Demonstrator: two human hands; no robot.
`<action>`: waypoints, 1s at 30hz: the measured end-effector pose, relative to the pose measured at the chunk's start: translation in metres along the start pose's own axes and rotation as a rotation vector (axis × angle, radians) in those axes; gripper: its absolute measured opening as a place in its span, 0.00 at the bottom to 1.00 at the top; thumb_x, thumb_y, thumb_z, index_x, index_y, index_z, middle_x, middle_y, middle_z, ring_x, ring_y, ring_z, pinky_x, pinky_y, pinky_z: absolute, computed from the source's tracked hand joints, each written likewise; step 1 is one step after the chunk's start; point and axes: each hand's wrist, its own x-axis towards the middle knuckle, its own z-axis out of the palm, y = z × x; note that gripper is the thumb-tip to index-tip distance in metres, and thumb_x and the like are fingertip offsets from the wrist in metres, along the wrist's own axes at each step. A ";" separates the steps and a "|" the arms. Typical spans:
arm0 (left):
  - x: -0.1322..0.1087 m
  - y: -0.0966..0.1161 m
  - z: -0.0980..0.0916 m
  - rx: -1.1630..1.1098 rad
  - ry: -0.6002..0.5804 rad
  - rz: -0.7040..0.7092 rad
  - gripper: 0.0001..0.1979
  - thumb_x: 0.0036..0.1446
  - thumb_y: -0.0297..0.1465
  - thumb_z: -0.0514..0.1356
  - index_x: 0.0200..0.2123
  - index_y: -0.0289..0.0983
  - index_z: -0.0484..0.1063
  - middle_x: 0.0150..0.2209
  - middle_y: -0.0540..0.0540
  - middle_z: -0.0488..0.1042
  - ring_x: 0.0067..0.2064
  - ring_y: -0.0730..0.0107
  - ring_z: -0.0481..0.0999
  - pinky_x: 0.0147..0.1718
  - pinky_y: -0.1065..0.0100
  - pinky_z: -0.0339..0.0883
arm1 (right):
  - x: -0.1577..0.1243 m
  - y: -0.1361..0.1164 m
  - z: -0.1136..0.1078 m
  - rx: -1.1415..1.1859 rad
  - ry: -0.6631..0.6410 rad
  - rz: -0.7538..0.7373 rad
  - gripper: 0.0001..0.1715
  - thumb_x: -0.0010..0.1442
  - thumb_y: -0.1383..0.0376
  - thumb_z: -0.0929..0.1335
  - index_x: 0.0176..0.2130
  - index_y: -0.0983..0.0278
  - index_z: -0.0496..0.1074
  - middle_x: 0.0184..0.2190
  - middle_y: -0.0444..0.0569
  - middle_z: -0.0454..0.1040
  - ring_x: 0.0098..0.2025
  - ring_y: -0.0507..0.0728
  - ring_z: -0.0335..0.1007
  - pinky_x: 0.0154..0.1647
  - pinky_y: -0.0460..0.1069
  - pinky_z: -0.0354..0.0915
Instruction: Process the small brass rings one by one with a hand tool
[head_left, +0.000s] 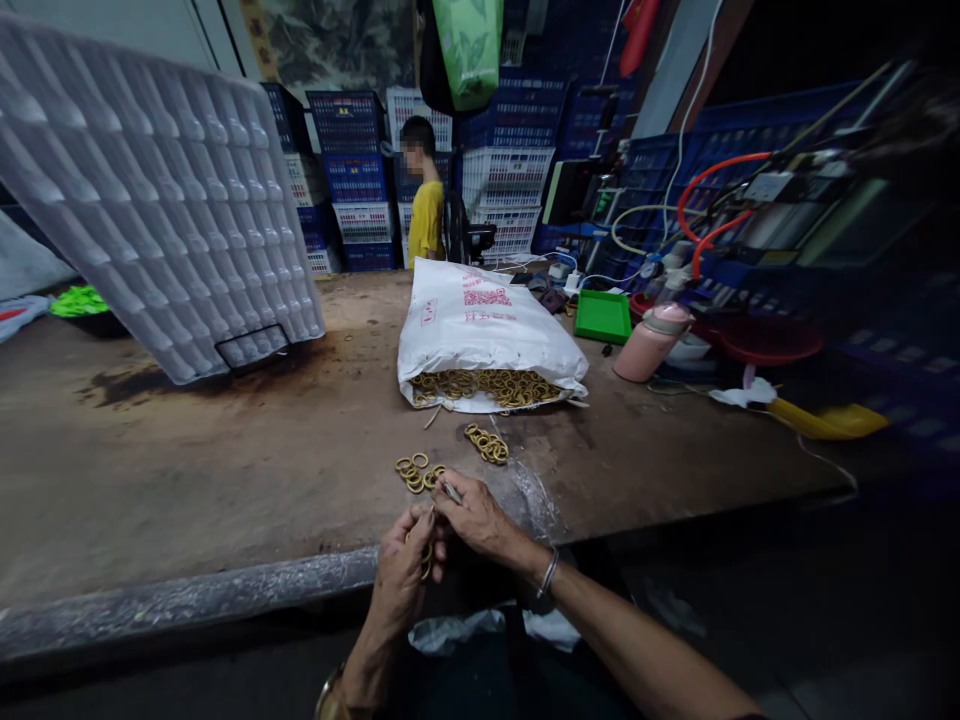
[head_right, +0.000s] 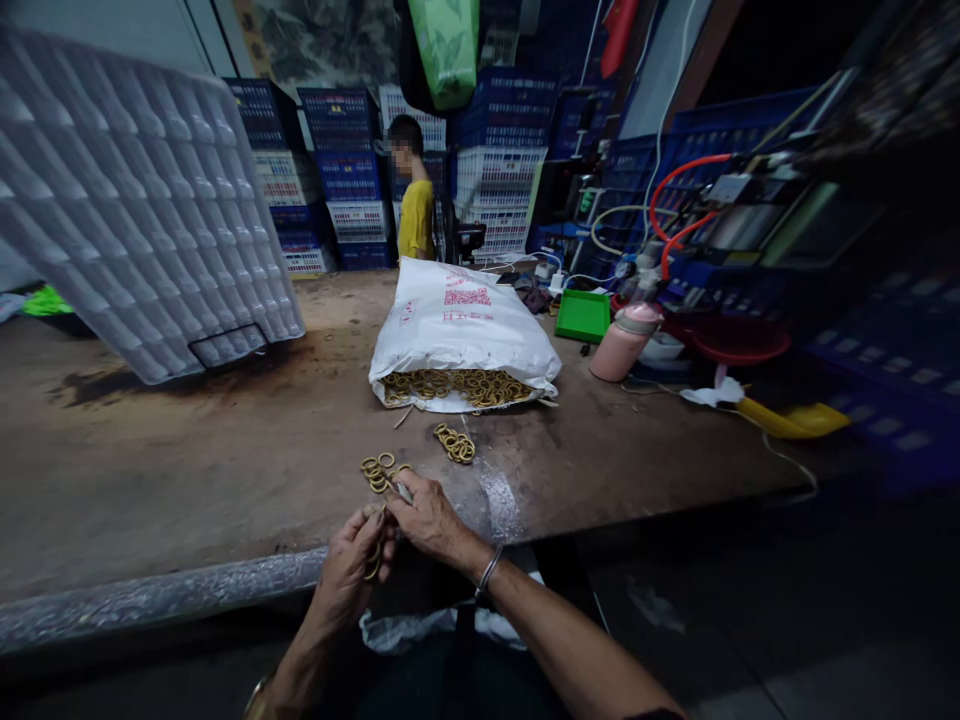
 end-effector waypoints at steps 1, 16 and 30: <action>0.000 0.000 0.000 0.007 -0.005 0.002 0.12 0.48 0.39 0.60 0.27 0.36 0.65 0.20 0.55 0.66 0.18 0.81 0.62 0.12 0.79 0.55 | 0.000 -0.001 -0.001 0.004 -0.002 0.001 0.11 0.57 0.61 0.59 0.25 0.64 0.61 0.19 0.38 0.59 0.23 0.47 0.55 0.24 0.42 0.50; 0.003 0.004 -0.007 0.145 -0.068 0.025 0.12 0.52 0.40 0.56 0.26 0.36 0.63 0.16 0.56 0.63 0.15 0.83 0.56 0.12 0.79 0.52 | -0.008 0.014 -0.008 -0.243 -0.074 -0.063 0.05 0.54 0.69 0.59 0.27 0.63 0.62 0.21 0.41 0.62 0.23 0.49 0.55 0.25 0.43 0.50; -0.002 0.009 -0.004 0.265 -0.066 0.024 0.18 0.45 0.46 0.59 0.25 0.37 0.60 0.14 0.60 0.56 0.15 0.84 0.51 0.14 0.79 0.45 | -0.013 0.015 -0.011 -0.522 -0.247 -0.101 0.12 0.47 0.73 0.58 0.33 0.64 0.64 0.24 0.45 0.67 0.25 0.51 0.59 0.26 0.44 0.49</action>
